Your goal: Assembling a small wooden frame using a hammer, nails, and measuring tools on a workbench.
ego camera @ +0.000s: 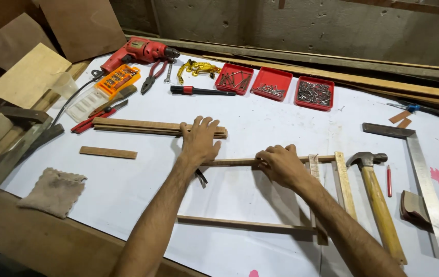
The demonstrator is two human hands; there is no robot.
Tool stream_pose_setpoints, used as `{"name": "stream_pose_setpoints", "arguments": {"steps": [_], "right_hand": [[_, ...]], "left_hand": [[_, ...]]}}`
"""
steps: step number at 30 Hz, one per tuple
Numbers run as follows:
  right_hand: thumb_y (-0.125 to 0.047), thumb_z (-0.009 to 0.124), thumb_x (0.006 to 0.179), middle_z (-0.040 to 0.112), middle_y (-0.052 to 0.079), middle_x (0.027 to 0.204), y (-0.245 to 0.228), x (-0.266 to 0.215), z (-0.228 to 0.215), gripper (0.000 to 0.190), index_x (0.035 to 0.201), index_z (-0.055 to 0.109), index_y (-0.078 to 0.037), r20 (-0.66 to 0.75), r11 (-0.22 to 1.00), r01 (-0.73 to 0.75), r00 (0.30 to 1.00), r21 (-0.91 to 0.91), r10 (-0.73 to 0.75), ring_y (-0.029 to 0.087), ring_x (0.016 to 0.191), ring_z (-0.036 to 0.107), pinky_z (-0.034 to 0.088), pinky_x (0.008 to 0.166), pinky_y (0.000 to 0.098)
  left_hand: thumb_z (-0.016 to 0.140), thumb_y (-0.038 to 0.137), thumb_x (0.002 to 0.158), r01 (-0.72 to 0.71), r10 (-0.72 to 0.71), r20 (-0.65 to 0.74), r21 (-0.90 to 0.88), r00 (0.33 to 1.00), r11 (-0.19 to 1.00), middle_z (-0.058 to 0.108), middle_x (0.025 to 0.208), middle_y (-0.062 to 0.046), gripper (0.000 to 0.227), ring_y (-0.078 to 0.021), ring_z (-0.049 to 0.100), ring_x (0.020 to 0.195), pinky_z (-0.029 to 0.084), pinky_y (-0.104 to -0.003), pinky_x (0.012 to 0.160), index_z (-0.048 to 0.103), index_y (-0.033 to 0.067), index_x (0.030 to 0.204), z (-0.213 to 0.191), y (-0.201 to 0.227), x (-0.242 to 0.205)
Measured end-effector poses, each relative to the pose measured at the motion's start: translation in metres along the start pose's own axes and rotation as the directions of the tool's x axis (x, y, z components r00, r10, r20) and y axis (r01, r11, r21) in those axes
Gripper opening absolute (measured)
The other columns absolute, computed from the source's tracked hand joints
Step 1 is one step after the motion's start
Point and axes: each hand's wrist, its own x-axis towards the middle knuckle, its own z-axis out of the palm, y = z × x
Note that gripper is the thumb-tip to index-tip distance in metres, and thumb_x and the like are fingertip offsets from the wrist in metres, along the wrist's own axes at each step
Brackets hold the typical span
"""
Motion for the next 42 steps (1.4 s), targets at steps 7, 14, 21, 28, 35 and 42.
{"name": "stream_pose_setpoints", "arguments": {"steps": [7,14,21,28,35,42], "right_hand": [[-0.024,0.08,0.084,0.075,0.008,0.106,0.024,-0.001,0.015,0.027,0.11,0.078,-0.014,-0.188,0.956,0.064,0.982,0.288,-0.009,0.023,0.096,0.07,0.062,0.08,0.0397],[-0.017,0.077,0.085,0.075,0.006,0.108,0.043,0.008,0.016,0.025,0.109,0.079,-0.016,-0.265,0.956,0.037,0.963,0.292,0.044,0.021,0.093,0.072,0.064,0.078,0.0343],[-0.015,0.076,0.09,0.076,0.006,0.095,0.06,0.035,0.01,0.021,0.111,0.078,-0.012,-0.395,0.975,0.008,0.915,0.221,0.082,0.02,0.086,0.069,0.059,0.074,0.0364],[-0.017,0.077,0.089,0.076,0.009,0.092,0.043,0.059,0.009,0.022,0.11,0.079,-0.01,-0.348,0.969,-0.046,0.928,0.242,0.131,0.024,0.084,0.067,0.057,0.074,0.039],[-0.022,0.074,0.092,0.074,0.014,0.093,0.064,-0.012,-0.033,0.026,0.114,0.076,-0.007,-0.377,0.942,-0.217,0.875,0.257,0.305,0.026,0.081,0.069,0.057,0.072,0.0403],[-0.03,0.071,0.094,0.077,0.018,0.088,0.102,-0.105,-0.048,0.035,0.118,0.075,-0.005,-0.212,0.721,-0.634,0.692,0.281,0.69,0.027,0.071,0.075,0.061,0.068,0.0412]], "left_hand": [[0.069,0.021,0.084,0.172,-0.185,0.377,0.067,0.908,0.983,0.062,0.121,-0.006,0.042,-0.0227,0.054,0.118,0.028,-0.064,0.105,0.067,0.0161,0.126,-0.016,-0.043,-0.006],[0.066,0.027,0.089,0.223,-0.154,0.421,-0.12,0.894,0.967,0.066,0.111,-0.005,0.038,-0.0216,0.055,0.117,0.023,-0.06,0.106,0.067,0.0175,0.125,-0.033,-0.064,0.0],[0.064,0.035,0.096,0.218,-0.181,0.127,-0.42,0.975,0.881,0.07,0.12,-0.006,0.038,-0.0207,0.059,0.116,0.029,-0.052,0.106,0.067,0.0149,0.129,-0.043,-0.043,0.021],[0.073,0.029,0.089,-0.064,0.069,0.005,-0.319,0.998,0.946,0.069,0.115,-0.006,0.033,-0.0233,0.057,0.118,0.029,-0.056,0.101,0.07,0.0121,0.118,-0.01,0.015,0.018],[0.074,0.03,0.092,-0.025,0.094,0.167,-0.376,0.981,0.926,0.071,0.094,-0.008,0.024,-0.0261,0.064,0.096,0.047,-0.045,0.086,0.075,0.0075,0.1,0.009,0.104,0.026],[0.07,0.05,0.089,0.393,-0.004,0.648,-0.457,0.761,0.798,0.074,0.067,-0.011,0.044,-0.0228,0.072,0.061,0.058,-0.04,0.058,0.075,0.0062,0.093,0.036,0.207,0.026]]}}
